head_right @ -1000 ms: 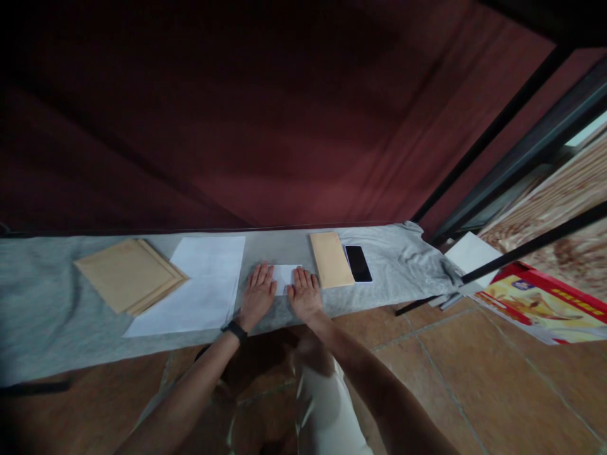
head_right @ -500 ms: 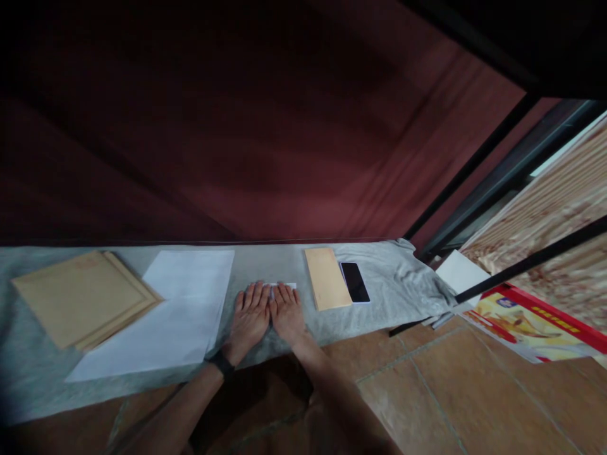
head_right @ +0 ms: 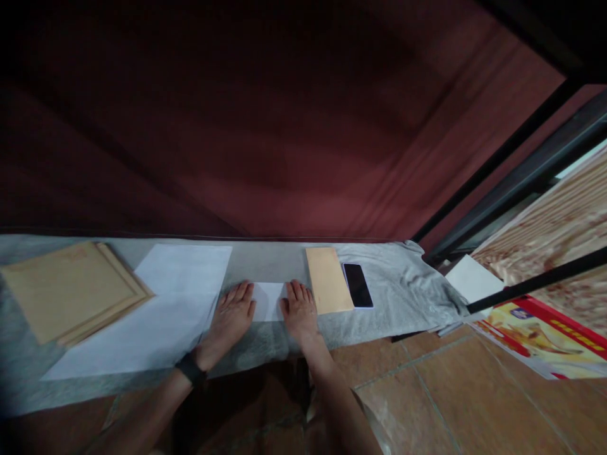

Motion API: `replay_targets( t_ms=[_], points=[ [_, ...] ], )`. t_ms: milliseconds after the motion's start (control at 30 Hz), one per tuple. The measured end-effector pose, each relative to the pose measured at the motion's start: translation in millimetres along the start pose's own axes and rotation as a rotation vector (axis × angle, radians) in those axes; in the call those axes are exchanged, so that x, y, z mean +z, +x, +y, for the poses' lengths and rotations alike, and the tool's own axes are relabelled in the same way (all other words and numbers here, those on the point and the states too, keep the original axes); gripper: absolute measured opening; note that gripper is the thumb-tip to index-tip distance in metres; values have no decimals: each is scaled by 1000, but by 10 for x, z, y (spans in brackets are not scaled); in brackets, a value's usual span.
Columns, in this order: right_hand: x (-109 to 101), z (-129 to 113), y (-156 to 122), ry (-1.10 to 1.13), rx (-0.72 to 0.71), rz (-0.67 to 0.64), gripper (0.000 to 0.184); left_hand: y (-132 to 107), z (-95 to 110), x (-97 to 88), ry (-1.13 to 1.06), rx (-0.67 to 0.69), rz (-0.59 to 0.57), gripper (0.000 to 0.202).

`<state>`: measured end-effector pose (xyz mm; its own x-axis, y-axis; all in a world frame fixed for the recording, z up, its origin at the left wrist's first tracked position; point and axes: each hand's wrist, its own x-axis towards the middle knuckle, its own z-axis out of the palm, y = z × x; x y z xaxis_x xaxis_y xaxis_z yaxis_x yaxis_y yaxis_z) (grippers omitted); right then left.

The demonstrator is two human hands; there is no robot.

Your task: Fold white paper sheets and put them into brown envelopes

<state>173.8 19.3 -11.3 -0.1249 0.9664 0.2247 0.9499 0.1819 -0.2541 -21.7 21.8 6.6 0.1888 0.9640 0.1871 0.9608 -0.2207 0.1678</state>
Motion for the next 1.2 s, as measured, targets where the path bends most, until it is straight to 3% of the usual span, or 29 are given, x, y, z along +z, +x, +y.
replay_targets(
  t_ms=[200,400,700,967,1067,1133,1200],
  points=[
    [-113,29,241,66,0,-34,44,193,-66,-209,-38,4,-48,43],
    [-189,120,403,140,22,-100,41,358,-196,-177,-80,5,-119,41],
    [-214,153,483,229,75,-102,19,468,-250,-197,-165,6,-164,33],
    [-268,91,560,529,158,-84,10,513,-294,-224,-427,-123,-136,24],
    [-402,0,594,713,101,85,8,539,-290,-375,-611,-154,-79,24],
    [-498,-54,603,824,44,206,11,542,-286,-512,-637,-105,48,13],
    [-566,-78,602,836,2,246,11,522,-287,-630,-579,-42,180,8]
  ],
)
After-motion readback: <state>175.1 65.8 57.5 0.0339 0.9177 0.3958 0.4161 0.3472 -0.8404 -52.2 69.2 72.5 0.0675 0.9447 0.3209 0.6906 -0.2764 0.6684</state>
